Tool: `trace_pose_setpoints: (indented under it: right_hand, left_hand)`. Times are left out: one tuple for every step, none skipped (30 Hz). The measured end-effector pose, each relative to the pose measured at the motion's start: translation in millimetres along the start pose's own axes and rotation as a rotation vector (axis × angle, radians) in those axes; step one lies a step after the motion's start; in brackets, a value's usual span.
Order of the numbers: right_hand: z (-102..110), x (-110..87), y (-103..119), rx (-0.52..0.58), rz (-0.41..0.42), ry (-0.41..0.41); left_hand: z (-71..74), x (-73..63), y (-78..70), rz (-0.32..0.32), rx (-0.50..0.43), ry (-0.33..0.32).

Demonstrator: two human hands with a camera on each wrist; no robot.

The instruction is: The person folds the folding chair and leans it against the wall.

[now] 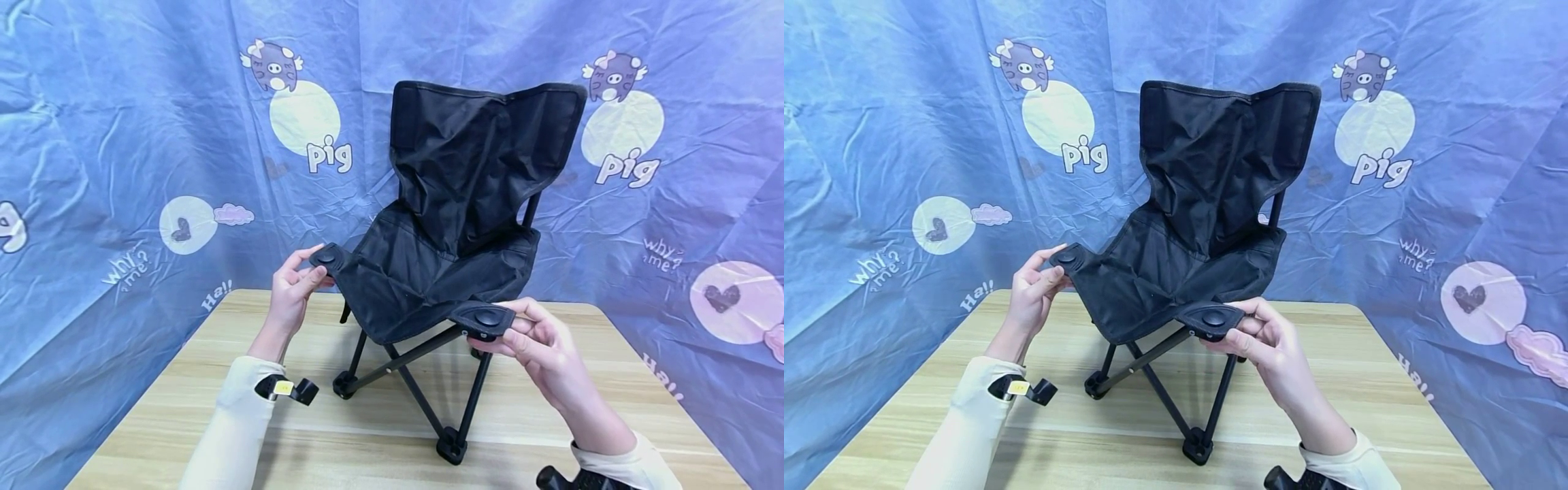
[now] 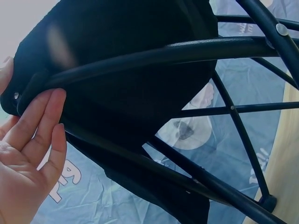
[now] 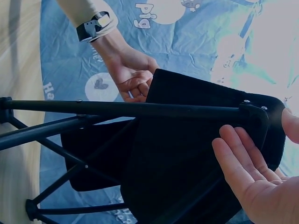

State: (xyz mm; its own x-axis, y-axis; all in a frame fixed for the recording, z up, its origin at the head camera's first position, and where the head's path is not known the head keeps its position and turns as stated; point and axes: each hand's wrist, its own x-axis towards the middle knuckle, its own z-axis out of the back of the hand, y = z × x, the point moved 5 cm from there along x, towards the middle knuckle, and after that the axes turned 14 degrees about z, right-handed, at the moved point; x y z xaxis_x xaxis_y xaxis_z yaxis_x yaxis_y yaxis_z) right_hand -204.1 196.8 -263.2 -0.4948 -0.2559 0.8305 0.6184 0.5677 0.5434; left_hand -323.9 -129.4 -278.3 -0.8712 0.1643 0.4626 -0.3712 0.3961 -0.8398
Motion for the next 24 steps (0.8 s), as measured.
trace_pose_setpoints:
  right_hand:
    - [0.1,0.2,0.2,0.003,0.004,0.002]
    - [0.4,0.3,0.1,0.006,0.008,0.005]
    - [0.7,0.4,0.0,0.014,0.014,0.009]
    - [1.2,0.5,-0.1,0.017,0.020,0.012]
    - [1.7,0.6,-0.3,0.024,0.027,0.018]
    - [2.1,0.7,-0.4,0.035,0.034,0.023]
    - [2.5,0.9,-0.7,0.039,0.034,0.022]
    - [2.8,1.1,-0.6,0.043,0.035,0.020]
    - [2.7,1.5,-0.4,0.040,0.031,0.015]
    - [2.7,1.9,-0.3,0.042,0.030,0.014]
    - [2.4,2.5,0.1,0.041,0.030,0.016]
    - [2.0,3.0,0.6,0.036,0.029,0.017]
    - [1.3,3.7,1.1,0.030,0.029,0.019]
    - [0.8,4.4,1.6,0.017,0.024,0.016]
    - [0.2,5.1,2.0,0.007,0.018,0.014]
    - [-0.2,5.8,2.4,-0.002,0.017,0.017]
    - [-0.6,6.3,2.7,-0.014,0.013,0.014]
    - [-0.8,6.9,3.1,-0.015,0.013,0.014]
    - [-0.9,7.4,3.1,-0.021,0.009,0.010]
    - [-0.6,7.7,3.0,-0.023,0.006,0.006]
    - [-0.4,8.1,2.9,-0.016,0.006,0.006]
    - [-0.3,8.4,3.0,-0.011,0.007,0.006]
    - [-0.1,8.8,3.1,0.002,0.012,0.010]
    - [0.0,9.3,3.2,0.017,0.017,0.014]
  left_hand:
    - [-0.6,0.2,-0.3,-0.003,-0.002,0.003]
    - [-1.1,0.3,-0.4,-0.007,-0.006,0.007]
    - [-1.7,0.5,-0.6,-0.010,-0.009,0.010]
    - [-2.3,0.5,-0.8,-0.011,-0.011,0.011]
    - [-2.9,0.5,-1.0,-0.013,-0.012,0.012]
    - [-3.5,0.7,-1.2,-0.015,-0.011,0.012]
    - [-4.2,0.8,-1.3,-0.015,-0.011,0.013]
    - [-4.8,0.8,-1.5,-0.015,-0.010,0.013]
    - [-5.5,0.8,-1.8,-0.015,-0.007,0.012]
    - [-6.1,0.9,-1.8,-0.014,-0.004,0.011]
    - [-6.6,1.0,-1.8,-0.014,-0.002,0.010]
    - [-7.0,1.1,-1.7,-0.013,-0.001,0.009]
    - [-7.6,1.0,-1.9,-0.012,-0.001,0.008]
    - [-8.1,0.9,-2.1,-0.011,0.000,0.007]
    - [-8.6,0.8,-2.3,-0.010,0.002,0.004]
    - [-9.1,0.7,-2.6,-0.009,0.002,0.003]
    - [-9.7,0.7,-2.9,-0.008,0.002,0.002]
    - [-10.2,0.8,-3.1,-0.008,0.004,0.001]
    - [-10.8,0.9,-3.4,-0.007,0.007,0.001]
    - [-11.3,1.0,-3.7,-0.006,0.008,0.000]
    - [-11.9,1.1,-4.0,-0.005,0.011,0.000]
    - [-12.4,1.3,-4.3,-0.005,0.013,-0.001]
    - [-12.9,1.5,-4.5,-0.003,0.014,-0.001]
    - [-13.3,1.7,-4.6,-0.002,0.015,-0.002]
